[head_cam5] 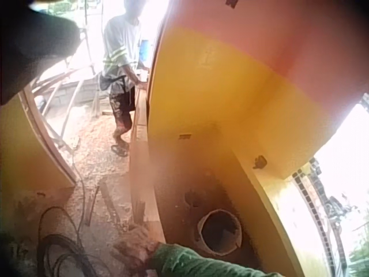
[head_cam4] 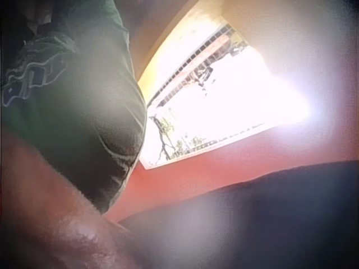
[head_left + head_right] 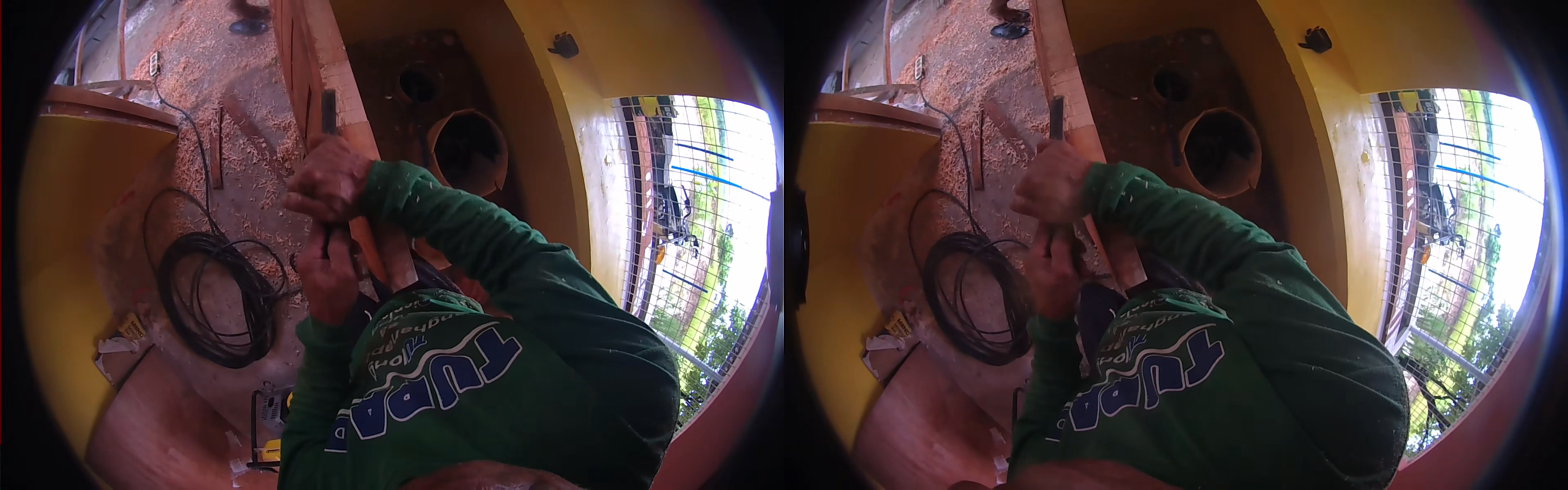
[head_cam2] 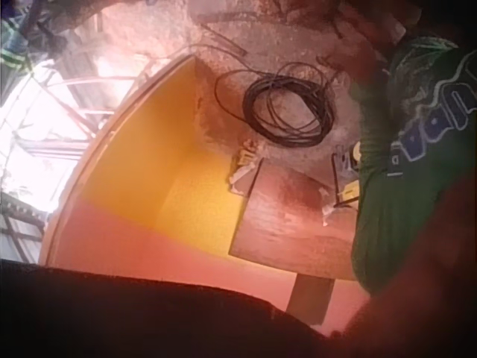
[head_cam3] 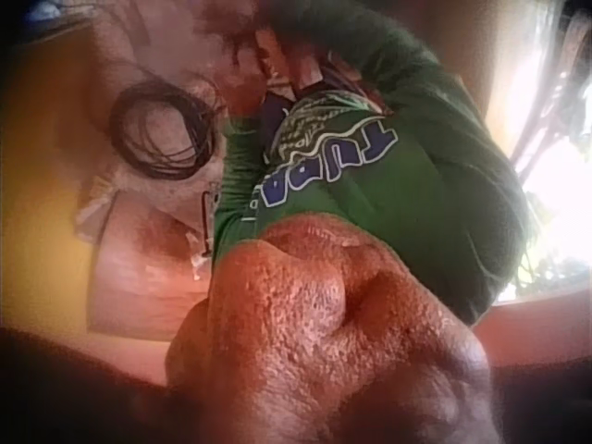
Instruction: The person carves mortises into the edge of a wooden door using a chisel and a hammer, then tests the fit by placing a metal hinge onto the carved recess.
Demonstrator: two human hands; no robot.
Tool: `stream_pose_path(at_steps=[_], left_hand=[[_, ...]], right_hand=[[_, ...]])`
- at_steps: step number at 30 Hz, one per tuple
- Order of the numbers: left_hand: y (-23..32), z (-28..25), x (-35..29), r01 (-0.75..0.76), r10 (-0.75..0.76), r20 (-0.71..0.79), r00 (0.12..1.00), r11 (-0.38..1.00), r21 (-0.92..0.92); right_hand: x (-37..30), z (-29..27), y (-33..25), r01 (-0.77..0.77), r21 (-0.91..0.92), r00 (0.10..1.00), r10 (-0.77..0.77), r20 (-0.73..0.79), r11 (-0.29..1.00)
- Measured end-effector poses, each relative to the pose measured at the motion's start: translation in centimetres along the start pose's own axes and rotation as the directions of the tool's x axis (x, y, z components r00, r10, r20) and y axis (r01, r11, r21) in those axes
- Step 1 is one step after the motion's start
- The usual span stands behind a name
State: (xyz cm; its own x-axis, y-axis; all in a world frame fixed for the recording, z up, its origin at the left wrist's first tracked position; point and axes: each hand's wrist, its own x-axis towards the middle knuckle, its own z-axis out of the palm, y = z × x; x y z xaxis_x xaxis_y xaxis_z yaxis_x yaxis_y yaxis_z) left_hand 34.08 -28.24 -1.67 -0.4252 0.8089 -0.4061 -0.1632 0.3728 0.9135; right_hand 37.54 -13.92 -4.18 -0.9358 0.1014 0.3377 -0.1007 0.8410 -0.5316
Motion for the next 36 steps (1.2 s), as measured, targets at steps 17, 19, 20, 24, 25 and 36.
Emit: stream_pose_path(at_steps=[17, 19, 20, 24, 25, 36], left_hand=[[-2.6, -7.7, -4.1, 0.004, -0.007, -0.212, 0.977, 1.000, -0.014], [-2.9, -9.7, -4.4, 0.026, -0.037, -0.216, 0.976, 0.998, -0.052], [-3.3, -10.7, -4.8, 0.065, -0.086, -0.210, 0.974, 0.993, -0.103], [-4.2, -13.8, -4.7, 0.079, -0.108, -0.168, 0.980, 0.982, -0.172], [-4.3, -14.2, -4.6, 0.131, -0.158, -0.129, 0.979, 0.972, -0.194], [-2.6, -24.0, 3.4, 0.077, -0.076, 0.179, 0.981, 0.997, 0.001]], right_hand=[[-3.3, -0.8, 0.1, -0.560, -0.169, 0.813, 0.498, -0.301, 0.811], [-2.9, -0.1, 2.2, -0.590, -0.233, 0.802, 0.527, -0.282, 0.773], [-2.7, 0.5, 2.5, -0.621, -0.303, 0.784, 0.569, -0.249, 0.723], [-1.8, 0.3, 2.7, -0.647, -0.386, 0.757, 0.616, -0.218, 0.658], [-2.2, -0.1, 2.4, -0.661, -0.415, 0.736, 0.647, -0.198, 0.625], [-1.7, 3.7, -1.3, -0.924, -0.320, 0.316, 0.887, -0.336, 0.208]])
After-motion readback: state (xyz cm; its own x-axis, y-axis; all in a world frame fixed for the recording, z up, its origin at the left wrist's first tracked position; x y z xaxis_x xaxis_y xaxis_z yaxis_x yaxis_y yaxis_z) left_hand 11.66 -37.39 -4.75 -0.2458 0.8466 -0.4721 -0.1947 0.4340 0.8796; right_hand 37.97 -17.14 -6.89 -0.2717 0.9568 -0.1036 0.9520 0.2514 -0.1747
